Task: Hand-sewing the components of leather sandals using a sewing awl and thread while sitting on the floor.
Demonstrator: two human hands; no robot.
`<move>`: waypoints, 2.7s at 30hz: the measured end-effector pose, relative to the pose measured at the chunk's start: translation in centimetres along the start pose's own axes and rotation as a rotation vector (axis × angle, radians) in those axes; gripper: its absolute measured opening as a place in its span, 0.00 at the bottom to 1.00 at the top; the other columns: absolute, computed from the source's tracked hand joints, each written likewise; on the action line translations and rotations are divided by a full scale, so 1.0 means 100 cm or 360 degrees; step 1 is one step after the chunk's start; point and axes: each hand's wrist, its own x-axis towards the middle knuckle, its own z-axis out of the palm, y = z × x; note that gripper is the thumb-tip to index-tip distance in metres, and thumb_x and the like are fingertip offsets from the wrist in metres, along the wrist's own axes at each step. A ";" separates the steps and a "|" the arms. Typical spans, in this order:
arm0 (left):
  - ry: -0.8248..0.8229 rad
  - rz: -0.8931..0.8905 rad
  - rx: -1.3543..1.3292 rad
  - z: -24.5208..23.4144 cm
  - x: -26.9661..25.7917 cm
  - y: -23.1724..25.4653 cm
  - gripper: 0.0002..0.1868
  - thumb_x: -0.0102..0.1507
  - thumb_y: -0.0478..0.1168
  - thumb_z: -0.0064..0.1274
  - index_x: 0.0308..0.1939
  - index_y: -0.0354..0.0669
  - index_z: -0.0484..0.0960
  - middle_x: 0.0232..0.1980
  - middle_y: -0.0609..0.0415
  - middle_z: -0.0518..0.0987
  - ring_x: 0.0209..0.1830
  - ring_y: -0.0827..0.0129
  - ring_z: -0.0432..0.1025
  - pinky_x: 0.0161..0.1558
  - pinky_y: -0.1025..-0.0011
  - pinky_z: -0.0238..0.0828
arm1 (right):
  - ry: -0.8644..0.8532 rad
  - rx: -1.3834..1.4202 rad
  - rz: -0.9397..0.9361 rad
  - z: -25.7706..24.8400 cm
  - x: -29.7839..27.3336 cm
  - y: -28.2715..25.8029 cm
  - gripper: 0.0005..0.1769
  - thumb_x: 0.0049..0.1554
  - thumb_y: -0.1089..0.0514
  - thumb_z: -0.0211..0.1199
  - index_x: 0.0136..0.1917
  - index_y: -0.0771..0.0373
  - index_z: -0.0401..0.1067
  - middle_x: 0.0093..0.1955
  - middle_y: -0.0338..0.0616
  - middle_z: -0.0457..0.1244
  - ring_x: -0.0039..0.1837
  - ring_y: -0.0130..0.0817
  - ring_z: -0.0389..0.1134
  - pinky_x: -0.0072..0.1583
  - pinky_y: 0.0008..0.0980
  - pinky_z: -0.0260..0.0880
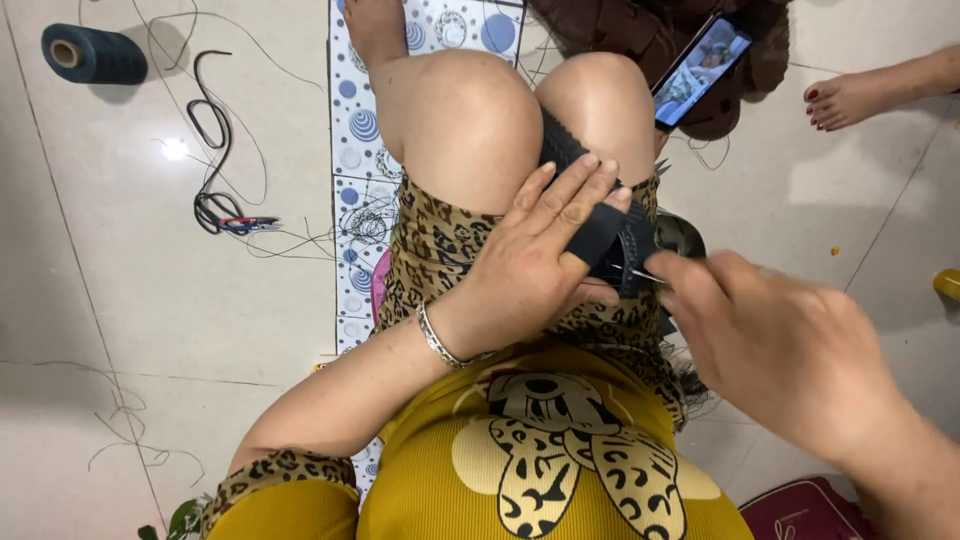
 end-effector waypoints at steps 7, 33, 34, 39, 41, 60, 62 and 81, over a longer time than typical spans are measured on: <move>0.0478 -0.0079 -0.0187 0.007 -0.022 0.002 0.40 0.68 0.66 0.43 0.69 0.37 0.63 0.70 0.43 0.69 0.74 0.50 0.65 0.75 0.47 0.68 | 0.0450 0.0856 -0.0147 0.025 0.011 -0.003 0.14 0.65 0.49 0.57 0.54 0.61 0.69 0.44 0.40 0.70 0.31 0.32 0.69 0.26 0.36 0.63; 0.0081 -0.0311 -0.0603 -0.023 -0.023 0.020 0.31 0.69 0.33 0.58 0.72 0.43 0.59 0.47 0.47 0.80 0.40 0.60 0.76 0.39 0.70 0.84 | -0.0145 0.1309 0.0527 0.020 -0.064 0.040 0.31 0.53 0.55 0.66 0.71 0.48 0.73 0.44 0.39 0.72 0.36 0.29 0.66 0.42 0.29 0.72; 0.0066 -0.0263 -0.0472 -0.025 -0.021 0.016 0.41 0.68 0.38 0.66 0.77 0.50 0.54 0.47 0.50 0.81 0.44 0.60 0.76 0.36 0.68 0.80 | -0.0295 0.1663 0.0803 0.027 -0.056 0.039 0.29 0.51 0.55 0.69 0.68 0.44 0.78 0.36 0.34 0.71 0.34 0.27 0.56 0.43 0.25 0.63; -0.0134 -0.0610 -0.0982 -0.017 -0.012 0.019 0.27 0.65 0.39 0.62 0.63 0.46 0.65 0.28 0.65 0.65 0.28 0.73 0.60 0.32 0.74 0.61 | 0.0270 0.3057 0.0072 0.044 -0.013 -0.014 0.04 0.62 0.59 0.59 0.46 0.59 0.72 0.52 0.44 0.66 0.48 0.28 0.68 0.49 0.25 0.70; 0.0046 -0.0783 -0.1333 -0.017 -0.017 0.020 0.10 0.69 0.34 0.53 0.52 0.51 0.75 0.26 0.71 0.60 0.23 0.82 0.55 0.29 0.83 0.54 | 0.0251 0.2982 0.0216 0.027 -0.015 -0.029 0.20 0.65 0.52 0.54 0.32 0.57 0.67 0.46 0.40 0.61 0.45 0.30 0.62 0.56 0.36 0.63; 0.0145 -0.0469 -0.1744 -0.075 -0.029 0.074 0.11 0.71 0.33 0.53 0.57 0.40 0.78 0.31 0.66 0.69 0.22 0.80 0.58 0.27 0.80 0.62 | 0.1188 0.1535 0.0087 0.043 0.012 -0.084 0.08 0.58 0.65 0.62 0.51 0.67 0.76 0.39 0.48 0.69 0.36 0.30 0.71 0.34 0.21 0.75; 0.0130 -0.0514 -0.1718 -0.075 -0.030 0.072 0.10 0.70 0.35 0.53 0.56 0.40 0.79 0.29 0.69 0.62 0.23 0.79 0.56 0.27 0.80 0.59 | 0.1238 0.1405 0.0085 0.035 0.019 -0.085 0.12 0.59 0.59 0.66 0.52 0.71 0.76 0.45 0.56 0.69 0.40 0.39 0.73 0.39 0.30 0.78; 0.0996 -0.1420 0.0066 -0.121 -0.121 -0.103 0.13 0.66 0.31 0.47 0.47 0.42 0.88 0.24 0.58 0.71 0.22 0.69 0.62 0.30 0.71 0.59 | 0.1588 0.1439 0.1873 0.201 -0.080 0.119 0.04 0.71 0.67 0.52 0.56 0.61 0.66 0.45 0.43 0.60 0.43 0.33 0.59 0.46 0.33 0.59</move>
